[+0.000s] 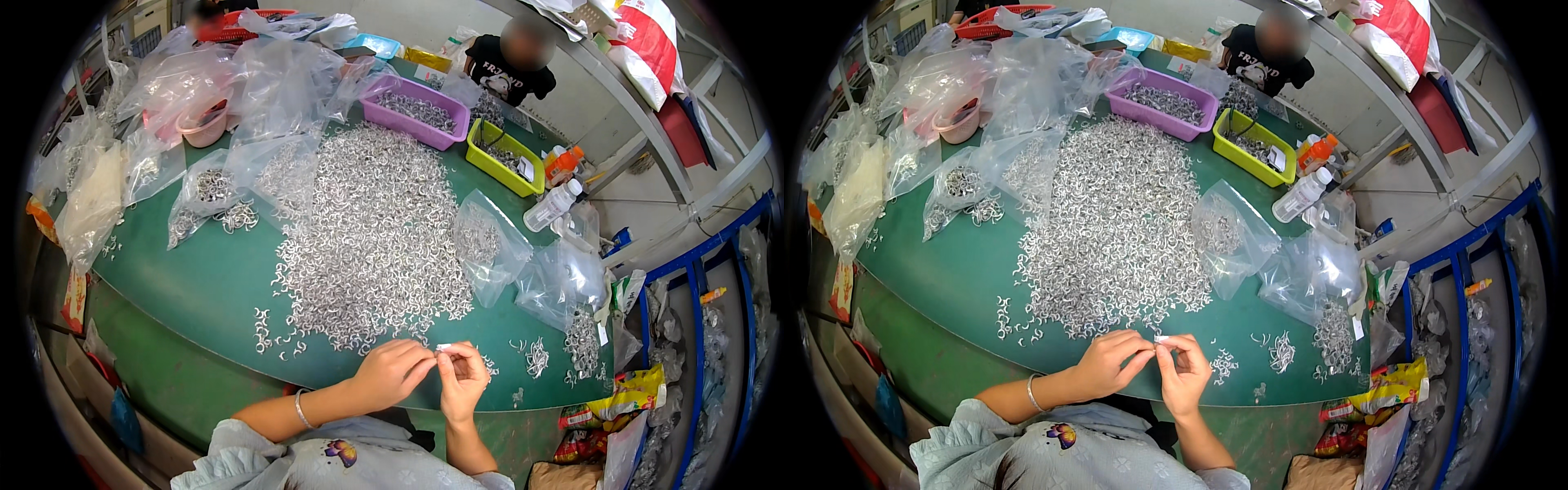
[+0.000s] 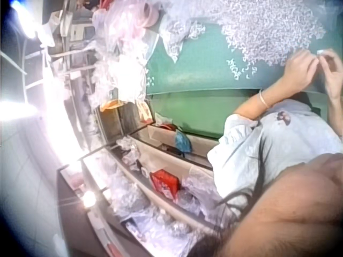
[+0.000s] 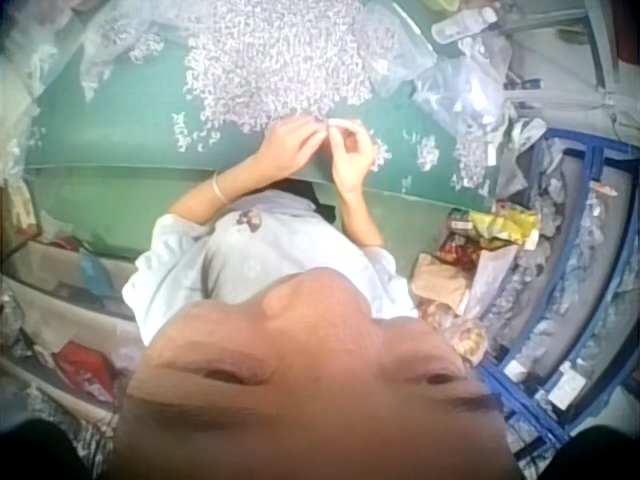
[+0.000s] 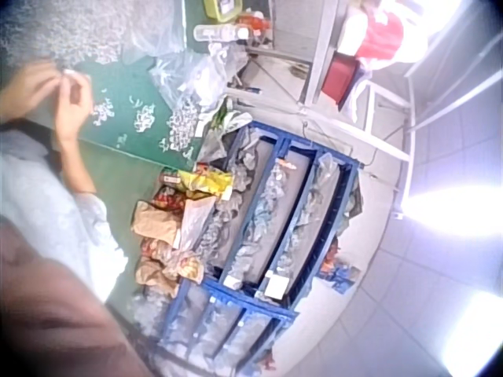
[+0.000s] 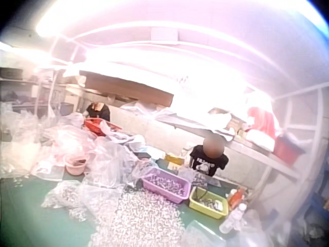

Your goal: The person sorts small metal C-shaped parts by hand on a green surface, moving them from a large central pile into smaller clusters and into plastic bags.

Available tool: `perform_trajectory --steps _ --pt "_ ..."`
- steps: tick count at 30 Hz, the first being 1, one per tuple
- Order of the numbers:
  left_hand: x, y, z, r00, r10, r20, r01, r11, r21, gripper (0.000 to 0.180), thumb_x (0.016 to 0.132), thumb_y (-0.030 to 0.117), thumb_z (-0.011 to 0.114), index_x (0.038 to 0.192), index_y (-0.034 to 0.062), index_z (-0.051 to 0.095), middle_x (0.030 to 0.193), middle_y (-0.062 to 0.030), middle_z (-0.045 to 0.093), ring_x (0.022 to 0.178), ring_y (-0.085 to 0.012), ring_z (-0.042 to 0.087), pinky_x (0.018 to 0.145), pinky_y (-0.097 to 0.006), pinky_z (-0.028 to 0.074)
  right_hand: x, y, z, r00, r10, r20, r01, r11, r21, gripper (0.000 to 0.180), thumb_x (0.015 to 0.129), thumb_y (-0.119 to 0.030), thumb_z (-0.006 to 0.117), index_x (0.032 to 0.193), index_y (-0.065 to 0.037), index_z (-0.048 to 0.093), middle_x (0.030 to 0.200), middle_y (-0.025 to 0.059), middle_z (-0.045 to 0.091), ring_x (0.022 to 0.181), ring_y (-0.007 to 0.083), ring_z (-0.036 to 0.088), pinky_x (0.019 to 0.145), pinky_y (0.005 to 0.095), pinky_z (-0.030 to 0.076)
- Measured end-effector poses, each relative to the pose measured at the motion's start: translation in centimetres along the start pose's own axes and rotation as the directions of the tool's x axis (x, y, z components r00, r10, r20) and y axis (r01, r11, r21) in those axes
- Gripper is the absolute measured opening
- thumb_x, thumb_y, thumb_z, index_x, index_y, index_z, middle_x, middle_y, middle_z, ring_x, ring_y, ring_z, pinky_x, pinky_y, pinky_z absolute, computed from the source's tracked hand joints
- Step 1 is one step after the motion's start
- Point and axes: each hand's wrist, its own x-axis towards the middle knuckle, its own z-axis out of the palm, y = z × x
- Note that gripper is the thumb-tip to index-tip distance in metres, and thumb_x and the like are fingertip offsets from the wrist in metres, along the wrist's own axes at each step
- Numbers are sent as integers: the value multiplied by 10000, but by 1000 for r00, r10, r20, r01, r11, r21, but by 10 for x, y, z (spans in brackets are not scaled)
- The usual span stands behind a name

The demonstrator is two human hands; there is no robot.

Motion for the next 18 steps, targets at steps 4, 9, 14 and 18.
perform_trajectory --steps 4,9,14,18 --pt "-4 1 0 997 -71 1 71 994 -89 69 865 67 660 909 18 639 783 -127 616 713 -300 610 628 -376 482 -4 3 1 998 67 -20 -64 990 127 165 888 94 623 1044 43 604 943 80 602 866 127 598 789 238 485" --pt "-8 -1 -1 985 -171 12 171 971 -169 80 886 63 648 924 -5 631 801 -140 624 721 -305 619 633 -361 488 -5 11 5 996 90 -24 -84 978 191 178 888 98 618 1055 41 591 948 74 598 876 121 596 793 238 486" --pt "-20 2 -23 980 -195 -47 181 960 -212 71 896 58 630 925 -7 630 820 -137 622 727 -304 616 642 -361 488 -8 5 28 998 63 30 -64 997 35 183 880 101 616 1052 44 588 948 69 590 892 121 583 806 249 487" --pt "-31 -5 -36 981 -183 -61 172 972 -162 48 880 21 648 912 -13 637 819 -132 620 723 -282 595 635 -351 467 -12 10 32 983 158 95 -162 986 30 173 905 62 598 1077 42 590 978 93 618 897 133 593 824 256 487"
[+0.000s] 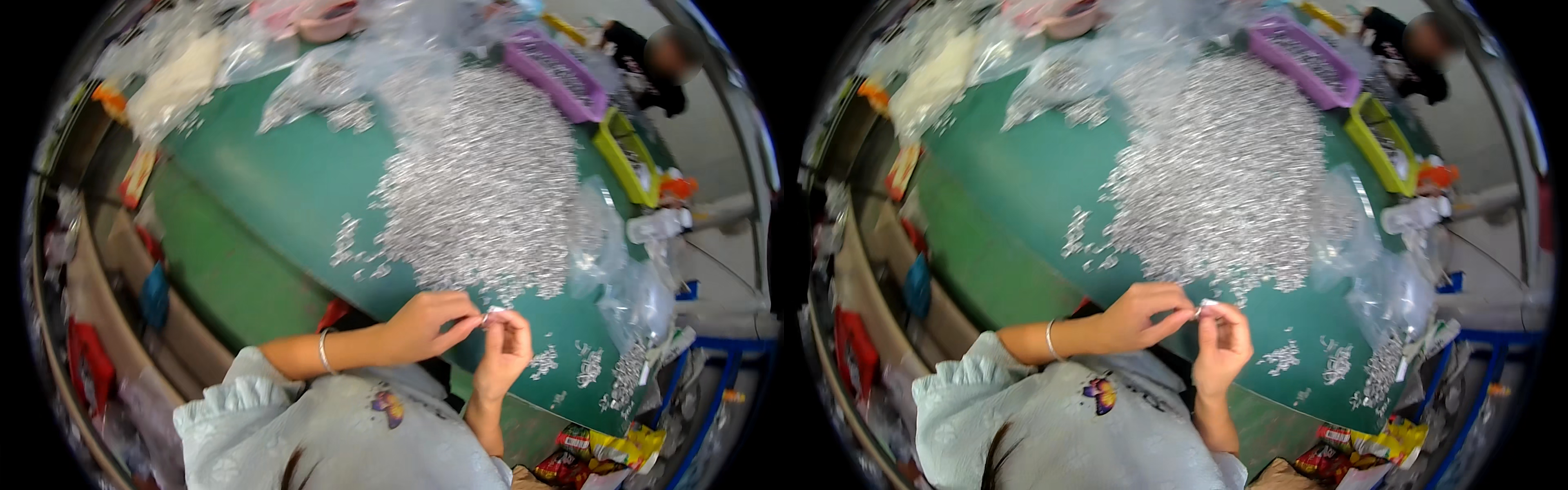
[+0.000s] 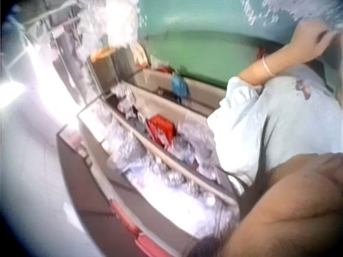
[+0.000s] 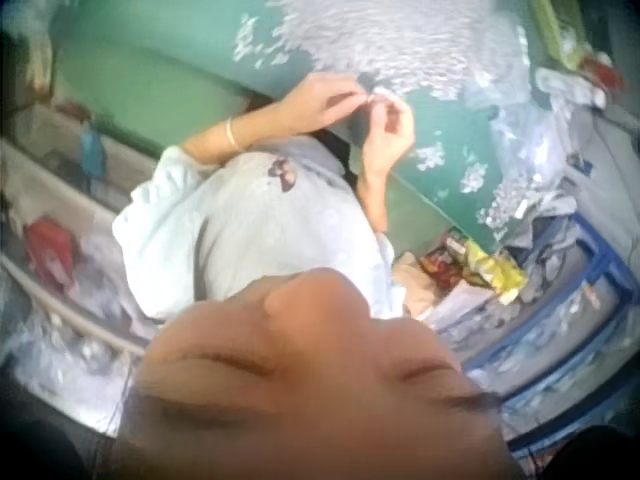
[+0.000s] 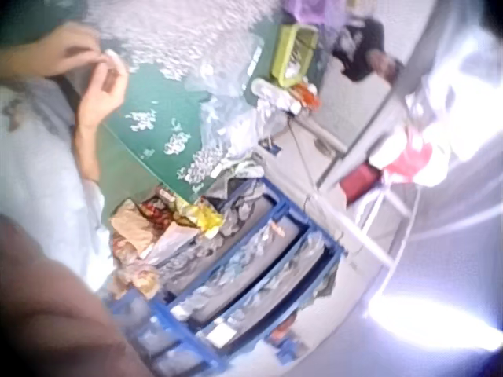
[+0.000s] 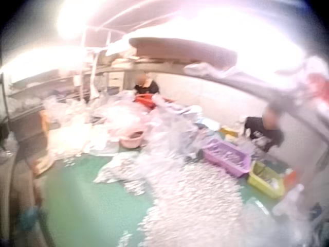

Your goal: The person sorts small metal C-shaped parts by hand on a green surface, moving them from a large central pile into smaller clusters and into plastic bags.

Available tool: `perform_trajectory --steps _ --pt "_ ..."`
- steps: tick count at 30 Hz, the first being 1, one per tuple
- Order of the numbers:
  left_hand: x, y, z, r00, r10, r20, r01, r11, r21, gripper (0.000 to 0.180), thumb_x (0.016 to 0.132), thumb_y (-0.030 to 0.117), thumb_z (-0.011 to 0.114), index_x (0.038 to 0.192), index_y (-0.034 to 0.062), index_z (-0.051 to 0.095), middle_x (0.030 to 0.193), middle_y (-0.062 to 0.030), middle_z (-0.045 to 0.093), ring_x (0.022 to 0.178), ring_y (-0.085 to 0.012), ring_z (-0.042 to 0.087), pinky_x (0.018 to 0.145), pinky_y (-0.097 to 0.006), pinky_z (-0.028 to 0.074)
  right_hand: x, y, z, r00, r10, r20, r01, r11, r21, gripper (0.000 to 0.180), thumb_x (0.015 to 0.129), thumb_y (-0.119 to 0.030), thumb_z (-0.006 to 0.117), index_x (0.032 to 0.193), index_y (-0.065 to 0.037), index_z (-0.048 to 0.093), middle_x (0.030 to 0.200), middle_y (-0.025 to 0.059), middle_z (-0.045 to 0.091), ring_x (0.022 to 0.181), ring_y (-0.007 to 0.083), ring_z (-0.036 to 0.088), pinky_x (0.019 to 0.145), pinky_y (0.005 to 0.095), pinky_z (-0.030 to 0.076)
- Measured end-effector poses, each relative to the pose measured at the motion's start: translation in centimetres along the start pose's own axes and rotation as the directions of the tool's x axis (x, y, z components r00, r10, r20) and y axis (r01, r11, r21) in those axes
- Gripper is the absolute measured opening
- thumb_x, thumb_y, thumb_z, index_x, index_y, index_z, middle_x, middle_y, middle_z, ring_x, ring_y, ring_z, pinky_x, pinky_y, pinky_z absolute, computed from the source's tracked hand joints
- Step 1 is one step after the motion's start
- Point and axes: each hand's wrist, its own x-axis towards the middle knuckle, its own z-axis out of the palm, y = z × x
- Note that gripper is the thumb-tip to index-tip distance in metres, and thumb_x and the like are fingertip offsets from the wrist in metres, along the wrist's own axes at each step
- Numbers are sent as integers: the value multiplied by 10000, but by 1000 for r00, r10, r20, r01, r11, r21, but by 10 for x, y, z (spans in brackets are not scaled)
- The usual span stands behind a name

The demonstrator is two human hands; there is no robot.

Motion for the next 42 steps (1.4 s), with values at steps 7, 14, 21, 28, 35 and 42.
perform_trajectory --steps 7,14,21,28,35,42 --pt "-55 -17 -61 921 -2 -390 212 841 497 70 799 52 724 822 31 661 809 -78 600 767 -265 593 704 -364 448 -6 23 24 960 128 248 -55 958 -282 165 875 40 630 1039 19 632 933 104 671 865 176 603 793 294 474" --pt "-75 -35 -83 872 -70 -485 391 697 602 128 764 31 753 835 15 648 913 -107 540 878 -276 533 762 -366 433 6 38 45 889 -128 440 403 673 -620 314 785 1 717 1090 -12 647 1149 112 620 1070 330 533 931 403 409" --pt "-71 -36 -82 836 -57 -545 448 644 620 319 696 63 810 961 72 633 1069 -99 523 1056 -297 504 900 -398 378 7 44 49 884 -85 459 432 522 -735 359 808 -50 699 1158 -21 620 1275 116 562 1252 361 463 1022 475 322" --pt "-69 -43 -73 884 -78 -462 413 593 691 381 661 121 845 970 104 623 1209 -124 470 1210 -349 434 989 -472 299 16 45 64 846 -42 531 485 474 -735 308 835 -65 674 1140 -33 640 1334 126 533 1338 380 389 1052 510 269" --pt "-70 -37 -81 879 -85 -470 423 597 682 416 666 169 856 999 115 612 1229 -125 457 1248 -377 407 1015 -504 280 14 53 59 883 -99 458 435 537 -723 442 856 -40 641 1286 -3 545 1301 139 572 1327 374 436 1059 504 263" --pt "-63 -51 -91 908 -115 -404 396 554 733 343 716 187 821 980 99 620 1254 -123 454 1284 -388 380 1038 -650 216 19 57 76 827 -44 561 494 534 -686 440 875 -27 620 1302 18 520 1274 135 604 1328 349 461 1075 521 244"
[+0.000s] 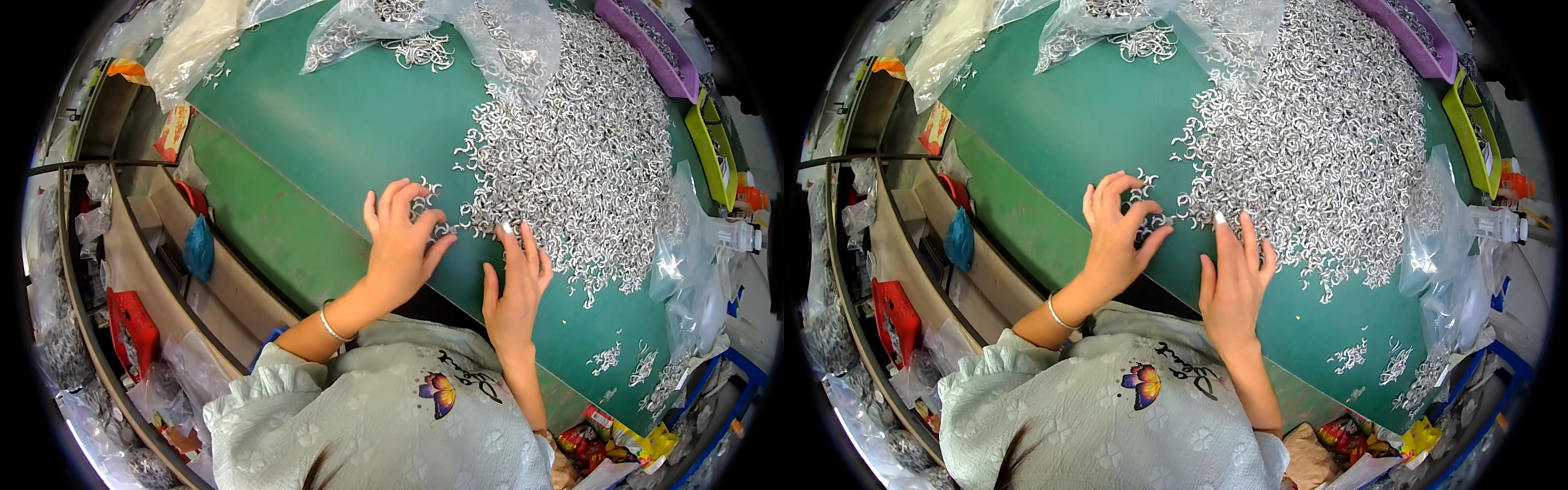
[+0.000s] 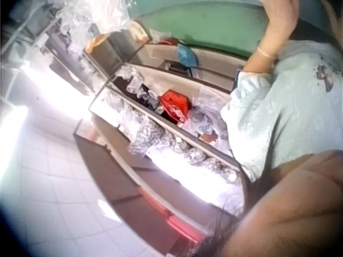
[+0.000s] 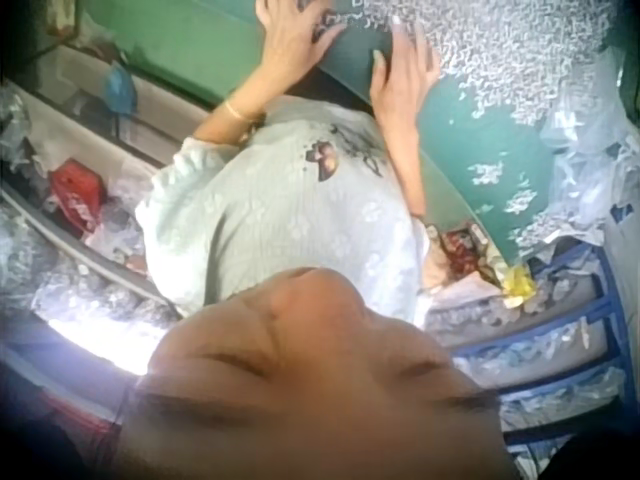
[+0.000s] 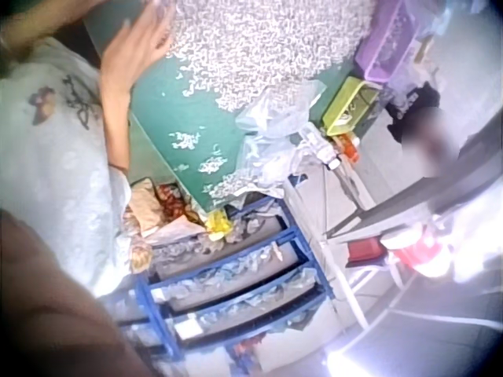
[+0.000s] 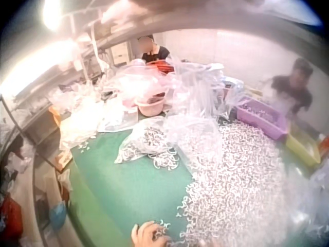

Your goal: The person sorts small metal C-shaped parts by hand on a green surface, moving them from a large central pile into smaller clusters and into plastic bags.

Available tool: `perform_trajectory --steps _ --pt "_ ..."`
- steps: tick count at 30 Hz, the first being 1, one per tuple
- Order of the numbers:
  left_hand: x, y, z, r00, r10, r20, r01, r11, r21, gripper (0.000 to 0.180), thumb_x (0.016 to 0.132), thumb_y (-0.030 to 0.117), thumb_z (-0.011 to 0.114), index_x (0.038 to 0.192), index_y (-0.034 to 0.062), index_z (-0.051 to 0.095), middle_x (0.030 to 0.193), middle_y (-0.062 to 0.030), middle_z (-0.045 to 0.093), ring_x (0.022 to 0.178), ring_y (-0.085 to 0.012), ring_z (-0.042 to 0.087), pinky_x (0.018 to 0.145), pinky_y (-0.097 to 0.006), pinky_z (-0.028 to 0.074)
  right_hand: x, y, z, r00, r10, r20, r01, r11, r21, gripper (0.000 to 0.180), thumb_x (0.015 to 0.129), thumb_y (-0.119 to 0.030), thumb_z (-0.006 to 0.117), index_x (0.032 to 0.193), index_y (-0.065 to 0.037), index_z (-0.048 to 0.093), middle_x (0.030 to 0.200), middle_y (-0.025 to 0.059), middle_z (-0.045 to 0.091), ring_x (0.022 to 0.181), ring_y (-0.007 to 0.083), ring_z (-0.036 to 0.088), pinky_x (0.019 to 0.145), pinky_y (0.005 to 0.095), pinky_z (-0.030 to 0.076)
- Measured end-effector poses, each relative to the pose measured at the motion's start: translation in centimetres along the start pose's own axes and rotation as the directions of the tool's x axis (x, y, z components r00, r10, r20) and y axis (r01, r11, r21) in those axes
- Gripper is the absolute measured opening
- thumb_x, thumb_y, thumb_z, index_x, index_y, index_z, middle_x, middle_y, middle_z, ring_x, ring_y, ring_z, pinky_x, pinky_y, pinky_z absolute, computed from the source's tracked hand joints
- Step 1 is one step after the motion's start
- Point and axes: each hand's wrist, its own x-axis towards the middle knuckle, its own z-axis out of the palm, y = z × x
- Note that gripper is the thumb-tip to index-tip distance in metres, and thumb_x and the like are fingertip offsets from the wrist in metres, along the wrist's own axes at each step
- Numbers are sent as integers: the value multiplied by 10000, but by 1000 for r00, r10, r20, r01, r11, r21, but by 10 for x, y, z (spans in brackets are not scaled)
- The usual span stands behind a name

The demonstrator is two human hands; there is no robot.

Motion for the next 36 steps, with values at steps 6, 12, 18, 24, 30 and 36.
perform_trajectory --steps 6,12,18,24,30,36 --pt "2 -5 -9 1000 18 20 -16 993 -116 307 724 120 801 988 121 646 1250 -110 473 1298 -383 372 1055 -668 192 2 -2 -1 996 -15 -84 22 996 82 433 872 -25 630 1288 16 519 1184 101 659 1308 341 480 1053 517 273" --pt "4 -8 -8 998 44 34 -40 992 -117 258 730 90 788 950 127 659 1270 -93 480 1305 -377 375 1052 -678 187 17 -16 14 992 -123 35 120 990 71 400 877 -26 614 1268 5 534 1181 96 658 1290 315 502 1036 498 295" --pt "2 -10 -7 1000 0 0 0 987 -159 259 714 68 791 920 111 641 1273 -97 479 1311 -388 377 1052 -685 177 10 -10 11 996 -79 -34 83 986 143 345 881 -21 603 1223 0 556 1194 86 656 1281 309 514 1046 488 297" --pt "4 -8 -8 1000 4 26 -1 993 -121 290 701 71 801 935 110 634 1293 -101 465 1330 -394 349 1048 -701 173 19 -15 19 990 -129 50 127 991 39 365 885 -14 587 1248 4 547 1163 81 664 1313 309 484 1060 516 270" --pt "4 -6 -13 999 32 42 -28 994 -101 287 706 88 799 950 114 649 1317 -100 461 1333 -396 338 1044 -713 172 16 -16 15 997 -82 6 81 991 104 394 881 -9 592 1271 9 541 1155 99 663 1319 319 480 1075 515 245" --pt "8 -11 -10 997 45 56 -43 998 -46 320 736 129 787 1035 149 674 1315 -88 484 1330 -383 365 1079 -670 181 7 -3 4 993 -7 -118 2 999 -39 488 861 -80 659 1314 26 512 1312 142 588 1355 366 424 1103 508 213"
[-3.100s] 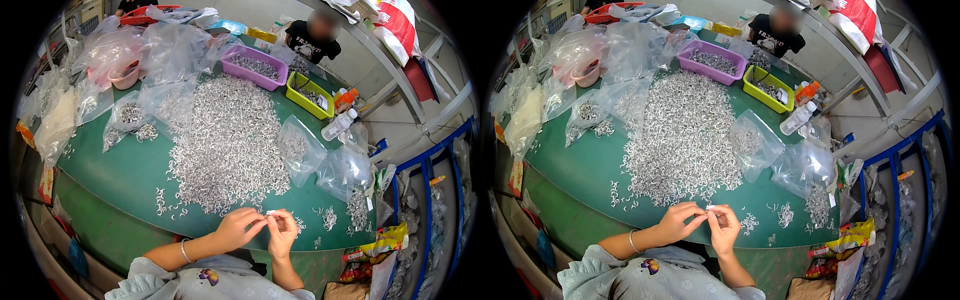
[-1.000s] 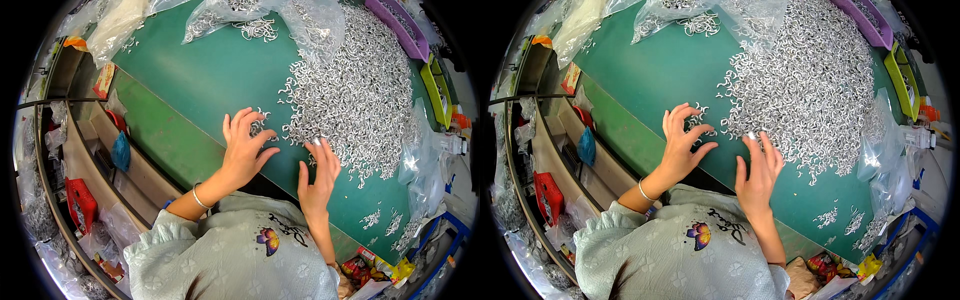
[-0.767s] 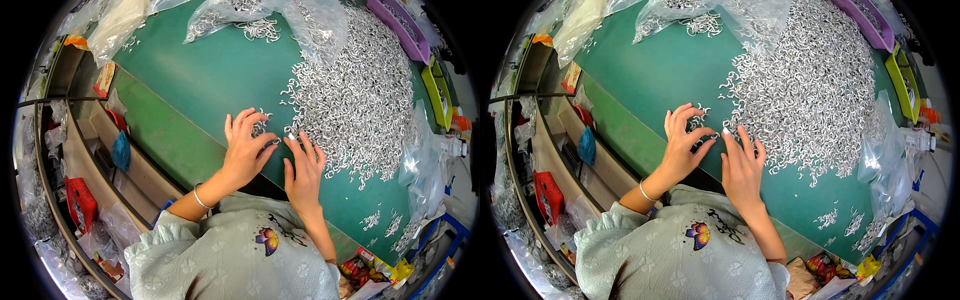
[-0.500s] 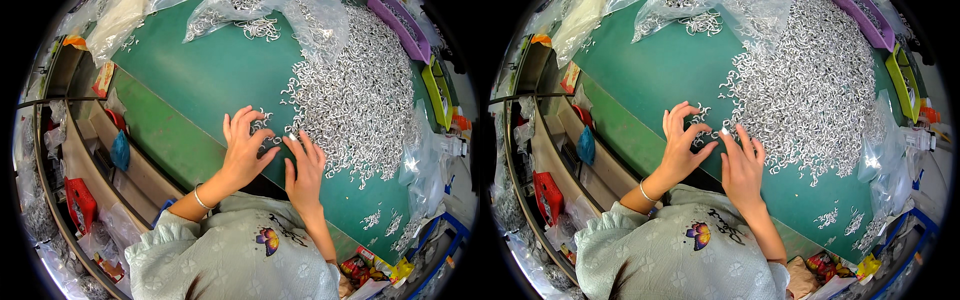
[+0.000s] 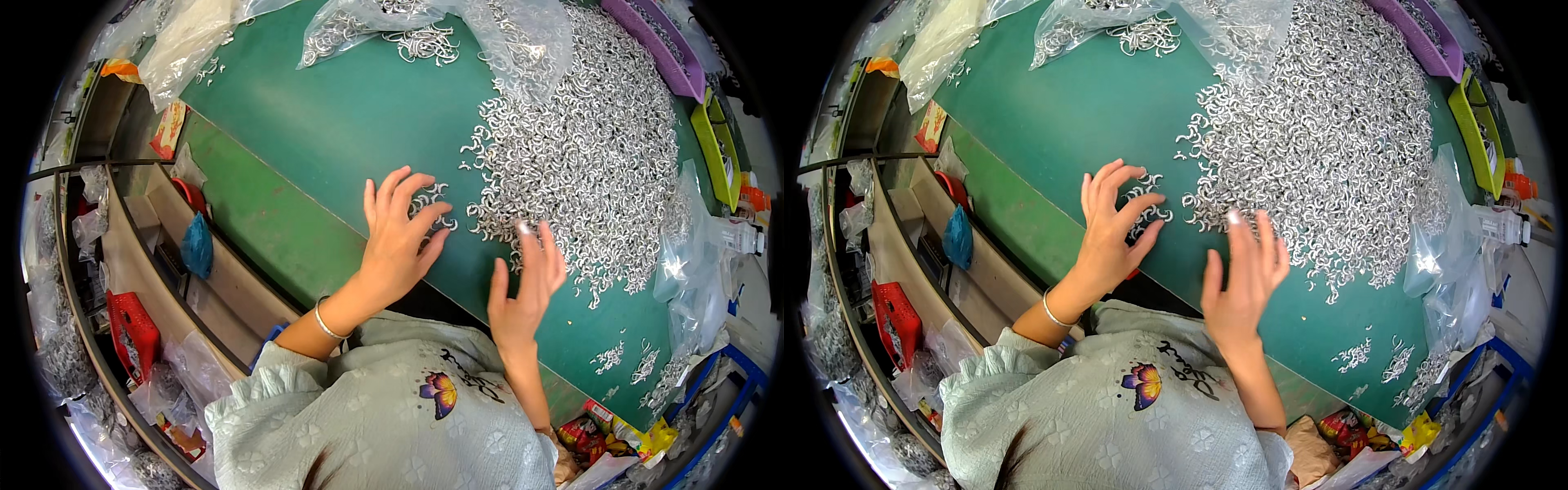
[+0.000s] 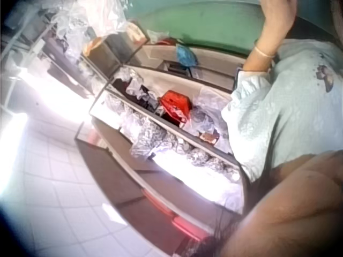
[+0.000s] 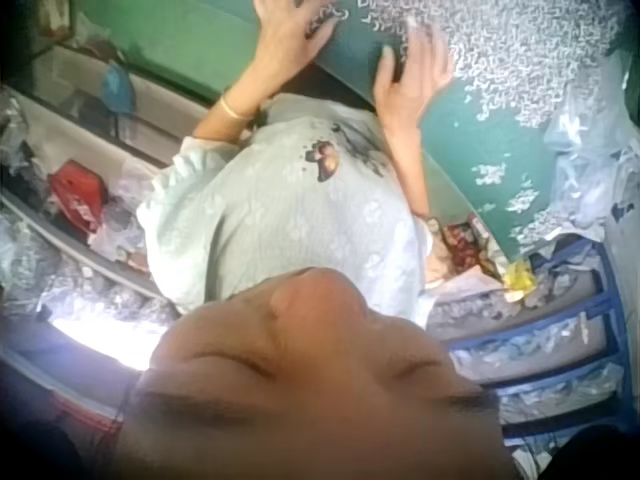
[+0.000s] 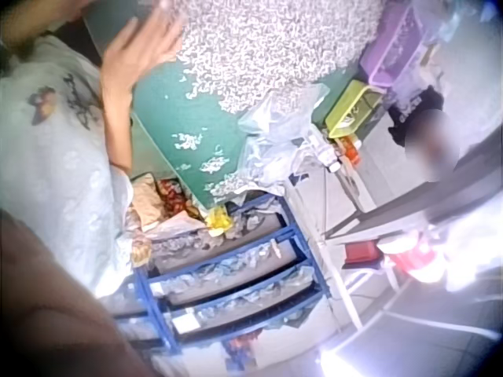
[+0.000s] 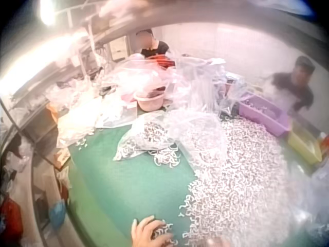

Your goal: The person sorts small metal C-shaped parts by hand on a green surface, moving them from a large central pile into smaller clusters and into plastic bags.

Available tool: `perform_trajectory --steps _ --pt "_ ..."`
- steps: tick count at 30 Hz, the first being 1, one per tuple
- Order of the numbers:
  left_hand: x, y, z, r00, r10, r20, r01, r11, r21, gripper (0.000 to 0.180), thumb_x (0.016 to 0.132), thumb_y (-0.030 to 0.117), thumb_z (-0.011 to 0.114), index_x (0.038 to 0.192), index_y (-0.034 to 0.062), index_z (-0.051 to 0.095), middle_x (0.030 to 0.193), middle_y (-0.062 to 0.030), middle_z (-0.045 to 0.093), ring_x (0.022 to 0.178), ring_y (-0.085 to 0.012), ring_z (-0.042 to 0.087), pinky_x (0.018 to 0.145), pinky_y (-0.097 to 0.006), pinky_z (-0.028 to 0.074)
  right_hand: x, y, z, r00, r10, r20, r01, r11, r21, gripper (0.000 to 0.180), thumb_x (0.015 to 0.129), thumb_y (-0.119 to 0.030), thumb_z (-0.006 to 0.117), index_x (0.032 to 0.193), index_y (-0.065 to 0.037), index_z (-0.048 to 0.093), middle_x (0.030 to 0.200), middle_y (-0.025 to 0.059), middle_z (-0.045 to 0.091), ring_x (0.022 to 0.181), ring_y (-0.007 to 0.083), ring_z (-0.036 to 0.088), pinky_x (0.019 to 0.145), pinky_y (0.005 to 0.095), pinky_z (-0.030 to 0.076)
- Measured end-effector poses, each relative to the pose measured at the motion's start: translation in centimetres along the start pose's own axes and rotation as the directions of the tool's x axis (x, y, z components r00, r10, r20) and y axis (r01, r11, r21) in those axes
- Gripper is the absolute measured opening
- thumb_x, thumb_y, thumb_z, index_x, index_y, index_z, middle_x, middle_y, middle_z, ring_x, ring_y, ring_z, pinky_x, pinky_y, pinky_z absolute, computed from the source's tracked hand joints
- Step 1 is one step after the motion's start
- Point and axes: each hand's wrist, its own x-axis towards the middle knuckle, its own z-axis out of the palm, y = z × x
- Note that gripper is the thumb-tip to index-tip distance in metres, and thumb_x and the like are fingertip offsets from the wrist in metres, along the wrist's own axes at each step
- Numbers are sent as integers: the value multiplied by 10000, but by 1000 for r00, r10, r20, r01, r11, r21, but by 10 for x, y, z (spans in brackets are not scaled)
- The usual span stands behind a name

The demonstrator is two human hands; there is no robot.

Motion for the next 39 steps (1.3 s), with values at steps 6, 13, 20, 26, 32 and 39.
perform_trajectory --steps 6,13,20,26,32,39 --pt "8 4 10 980 124 156 -135 989 64 429 764 149 761 1147 99 576 1281 -112 489 1308 -367 395 1077 -672 215 -5 3 -2 990 61 129 -54 997 -58 584 859 -124 681 1380 6 452 1411 127 510 1395 383 358 1106 562 187" --pt "34 -26 9 976 208 67 -210 977 24 388 749 19 728 1075 25 518 1164 -162 469 1172 -383 469 1062 -579 347 -21 11 -11 990 127 61 -127 992 -3 600 840 -82 689 1378 -8 433 1365 82 558 1381 348 380 1113 571 156" --pt "58 -49 1 973 229 -9 -228 971 71 309 777 -55 670 1046 30 545 1184 -162 477 1200 -398 476 1044 -527 383 8 -3 9 981 -81 175 73 996 51 668 821 -94 701 1402 -4 385 1365 62 567 1394 339 369 1105 600 170" --pt "49 -28 -4 975 221 -25 -218 972 85 306 813 3 672 1111 44 620 1219 -111 575 1200 -337 534 1088 -538 342 -11 21 -9 989 72 132 -59 994 -97 662 830 -101 704 1398 3 381 1347 27 589 1399 338 367 1117 614 118" --pt "32 -5 15 968 249 18 -248 967 -59 280 786 -14 684 1060 27 647 1060 -81 623 1024 -265 596 920 -445 421 -12 17 -11 994 106 -42 -106 994 -1 669 830 -62 697 1402 29 363 1292 107 620 1384 345 389 1118 575 146" --pt "35 -16 1 987 125 -106 -116 989 86 292 783 -41 679 1056 55 647 947 -51 625 898 -226 594 823 -359 369 -15 13 -15 989 91 120 -84 994 -62 539 852 -72 675 1335 15 452 1273 95 634 1369 322 417 1112 562 169"
